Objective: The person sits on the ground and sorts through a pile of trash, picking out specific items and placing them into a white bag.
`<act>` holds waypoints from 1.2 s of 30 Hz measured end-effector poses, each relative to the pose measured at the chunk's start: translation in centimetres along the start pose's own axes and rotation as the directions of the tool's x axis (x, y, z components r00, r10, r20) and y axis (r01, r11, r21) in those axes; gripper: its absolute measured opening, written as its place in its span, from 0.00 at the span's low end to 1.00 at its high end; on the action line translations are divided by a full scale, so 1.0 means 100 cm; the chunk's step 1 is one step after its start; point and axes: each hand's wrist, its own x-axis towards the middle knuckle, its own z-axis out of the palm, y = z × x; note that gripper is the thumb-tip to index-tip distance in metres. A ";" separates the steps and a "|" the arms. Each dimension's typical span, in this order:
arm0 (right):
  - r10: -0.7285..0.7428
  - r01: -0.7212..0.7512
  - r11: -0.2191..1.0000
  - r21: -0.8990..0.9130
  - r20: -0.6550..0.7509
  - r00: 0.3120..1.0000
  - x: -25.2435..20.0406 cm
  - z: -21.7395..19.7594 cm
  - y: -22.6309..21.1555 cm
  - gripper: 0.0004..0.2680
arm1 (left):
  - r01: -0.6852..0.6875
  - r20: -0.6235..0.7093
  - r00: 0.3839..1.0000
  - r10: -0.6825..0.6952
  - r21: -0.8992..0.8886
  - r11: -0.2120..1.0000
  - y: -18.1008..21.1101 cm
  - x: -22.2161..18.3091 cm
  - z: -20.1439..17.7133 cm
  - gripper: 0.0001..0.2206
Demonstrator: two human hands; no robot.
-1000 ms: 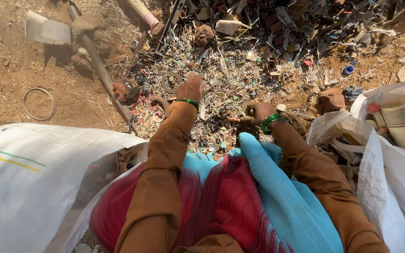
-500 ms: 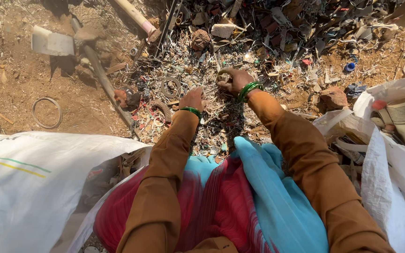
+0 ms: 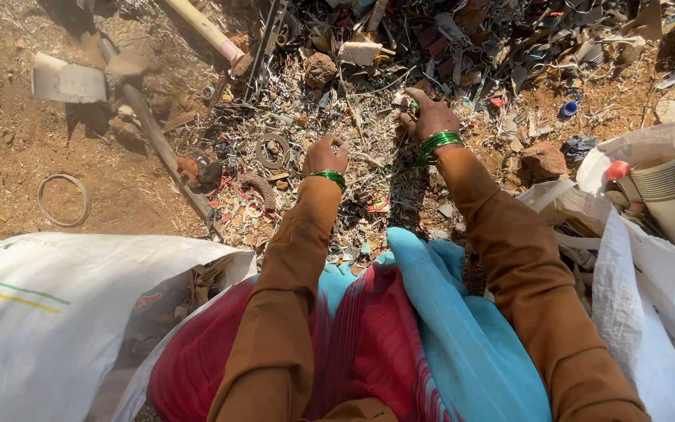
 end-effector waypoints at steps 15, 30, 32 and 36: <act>-0.201 0.207 0.959 -0.194 0.048 0.978 0.020 0.034 -0.028 0.13 | -0.327 -0.104 0.931 0.350 0.195 0.925 0.033 -0.003 0.015 0.14; -0.354 -0.337 -0.034 0.941 0.304 0.885 -0.043 0.051 0.107 0.05 | -0.164 0.153 0.930 0.334 -0.640 0.750 -0.021 0.019 0.044 0.11; -0.035 -0.256 0.301 0.919 0.279 0.960 -0.034 0.054 0.093 0.10 | -0.339 0.211 0.901 0.379 -0.205 0.918 0.012 0.004 0.047 0.14; -0.075 0.209 0.746 0.632 -0.232 0.970 -0.029 0.053 0.054 0.07 | -0.495 0.332 0.859 0.391 0.341 0.799 0.038 -0.023 0.041 0.24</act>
